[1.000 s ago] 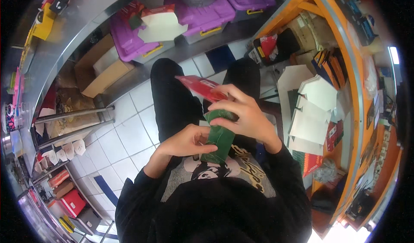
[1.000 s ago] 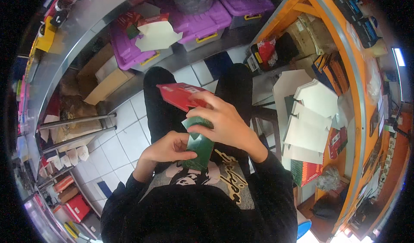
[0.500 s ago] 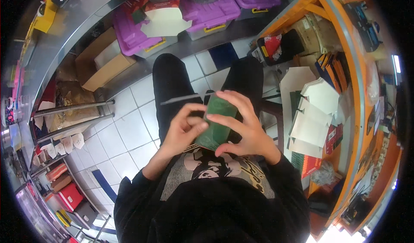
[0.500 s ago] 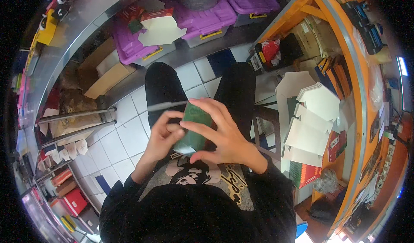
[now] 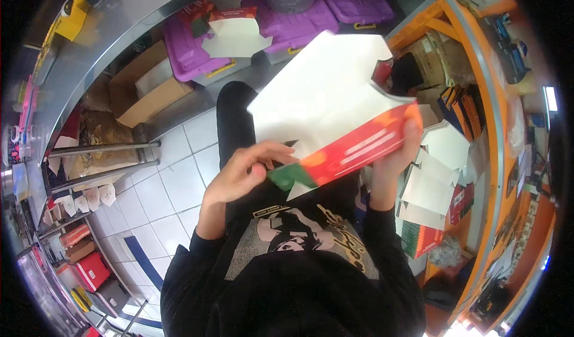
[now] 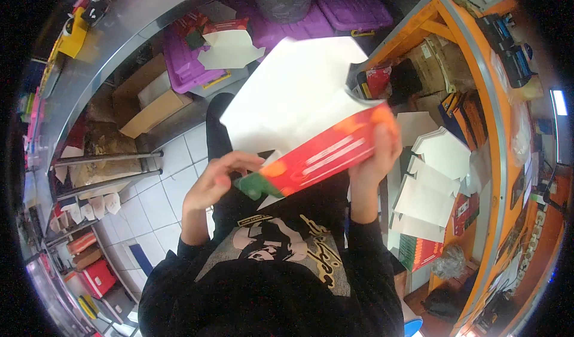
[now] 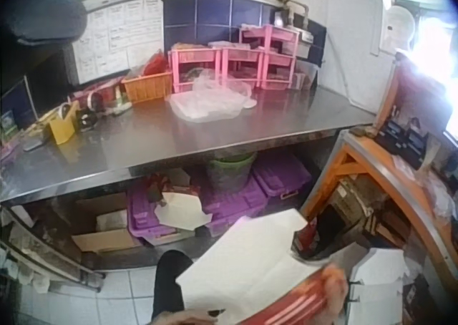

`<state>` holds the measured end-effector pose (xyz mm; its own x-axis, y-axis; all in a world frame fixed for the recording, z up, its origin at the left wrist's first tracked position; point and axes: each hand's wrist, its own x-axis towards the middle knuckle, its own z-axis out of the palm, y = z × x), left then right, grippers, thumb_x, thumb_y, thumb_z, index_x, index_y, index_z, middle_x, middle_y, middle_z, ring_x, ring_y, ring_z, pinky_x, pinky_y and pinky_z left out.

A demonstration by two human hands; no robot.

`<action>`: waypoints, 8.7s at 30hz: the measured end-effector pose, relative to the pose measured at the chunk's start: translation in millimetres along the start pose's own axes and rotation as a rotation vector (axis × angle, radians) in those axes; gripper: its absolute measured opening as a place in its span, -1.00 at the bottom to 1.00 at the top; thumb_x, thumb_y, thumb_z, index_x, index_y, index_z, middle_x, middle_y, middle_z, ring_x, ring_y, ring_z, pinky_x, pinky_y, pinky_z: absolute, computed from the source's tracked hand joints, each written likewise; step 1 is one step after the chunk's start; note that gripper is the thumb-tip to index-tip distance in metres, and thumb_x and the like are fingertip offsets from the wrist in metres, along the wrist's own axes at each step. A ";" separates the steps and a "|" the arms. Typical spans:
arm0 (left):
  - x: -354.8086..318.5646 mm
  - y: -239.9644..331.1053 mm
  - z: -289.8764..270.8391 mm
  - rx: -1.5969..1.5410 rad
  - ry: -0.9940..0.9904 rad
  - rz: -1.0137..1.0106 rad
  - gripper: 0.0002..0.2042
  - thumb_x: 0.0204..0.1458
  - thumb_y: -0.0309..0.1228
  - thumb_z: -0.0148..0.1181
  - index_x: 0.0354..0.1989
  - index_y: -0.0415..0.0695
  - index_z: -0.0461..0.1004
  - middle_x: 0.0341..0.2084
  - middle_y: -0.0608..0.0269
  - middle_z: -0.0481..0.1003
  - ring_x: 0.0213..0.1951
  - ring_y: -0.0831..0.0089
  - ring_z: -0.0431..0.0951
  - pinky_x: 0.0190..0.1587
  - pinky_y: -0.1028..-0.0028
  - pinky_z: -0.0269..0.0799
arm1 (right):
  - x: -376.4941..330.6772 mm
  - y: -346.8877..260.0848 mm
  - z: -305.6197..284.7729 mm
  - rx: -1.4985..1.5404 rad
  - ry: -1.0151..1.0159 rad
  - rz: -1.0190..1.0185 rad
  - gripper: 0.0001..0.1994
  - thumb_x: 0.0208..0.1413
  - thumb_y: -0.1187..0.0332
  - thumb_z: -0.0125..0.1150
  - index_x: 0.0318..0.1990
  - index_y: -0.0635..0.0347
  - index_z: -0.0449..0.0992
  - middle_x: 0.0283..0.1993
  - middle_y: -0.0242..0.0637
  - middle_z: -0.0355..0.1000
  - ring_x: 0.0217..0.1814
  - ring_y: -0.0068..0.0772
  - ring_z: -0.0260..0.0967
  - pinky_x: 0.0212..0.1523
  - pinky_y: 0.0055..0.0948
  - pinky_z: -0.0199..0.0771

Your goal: The person assembles cardboard food boxes by hand while sitting on the floor, and then places the finished boxes on a counter and puts a white item into one.

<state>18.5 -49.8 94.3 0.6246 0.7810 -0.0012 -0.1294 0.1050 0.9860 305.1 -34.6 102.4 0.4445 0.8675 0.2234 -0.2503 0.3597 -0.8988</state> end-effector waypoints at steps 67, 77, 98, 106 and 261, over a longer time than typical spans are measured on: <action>51.6 -0.5 35.5 -0.709 0.661 0.199 -0.56 0.10 -0.62 0.08 0.14 -0.20 0.11 -0.04 0.08 0.39 -0.02 0.31 0.48 0.02 0.27 0.50 | -41.4 17.0 47.1 -0.342 -0.523 -0.631 -0.76 -0.14 0.60 0.26 -0.24 0.31 0.48 -0.19 -0.12 0.42 -0.16 -0.05 0.44 -0.08 -0.05 0.58; 49.3 -15.4 58.0 -0.177 0.646 0.570 -0.52 0.03 -0.83 -0.09 0.16 -0.32 0.06 0.06 0.03 0.27 0.12 0.29 0.35 0.14 0.36 0.32 | -19.3 -7.3 64.0 -0.846 -0.742 -0.823 -0.64 -0.34 0.48 0.39 -0.23 0.21 0.60 -0.24 -0.36 0.47 -0.17 -0.28 0.42 -0.29 -0.44 0.52; 46.9 -25.2 79.4 -0.026 0.567 0.558 -0.59 0.06 -0.77 -0.09 0.12 -0.35 0.12 -0.02 0.06 0.31 -0.01 0.38 0.40 -0.02 0.43 0.37 | -13.9 -23.1 58.9 -0.684 -0.812 -0.670 -0.63 -0.34 0.54 0.41 -0.22 0.27 0.57 -0.28 -0.28 0.43 -0.26 -0.27 0.41 -0.35 -0.47 0.50; 45.2 -17.4 86.6 -0.286 0.491 0.529 -0.63 0.05 -0.72 0.00 0.07 -0.35 0.25 -0.08 0.09 0.39 -0.07 0.38 0.45 -0.04 0.47 0.38 | -17.2 -22.3 58.5 -0.753 -0.532 -0.395 -0.45 -0.28 0.41 0.45 0.00 0.24 0.50 0.11 -0.04 0.35 0.04 -0.03 0.39 0.08 -0.30 0.38; 60.7 36.7 52.1 -0.352 0.452 0.170 -0.67 0.24 -0.41 -0.06 0.13 -0.21 0.16 -0.10 0.15 0.42 -0.13 0.39 0.53 -0.22 0.40 0.62 | -54.1 -26.4 33.4 -0.789 -0.688 -0.611 -0.48 -0.32 0.40 0.45 -0.05 0.11 0.52 0.25 0.01 0.19 0.25 0.23 0.15 0.09 -0.09 0.38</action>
<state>91.8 -30.6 139.1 0.1928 0.9812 0.0044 -0.4944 0.0933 0.8642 259.0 -79.6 126.7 -0.3035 0.7152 0.6296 0.5406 0.6734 -0.5043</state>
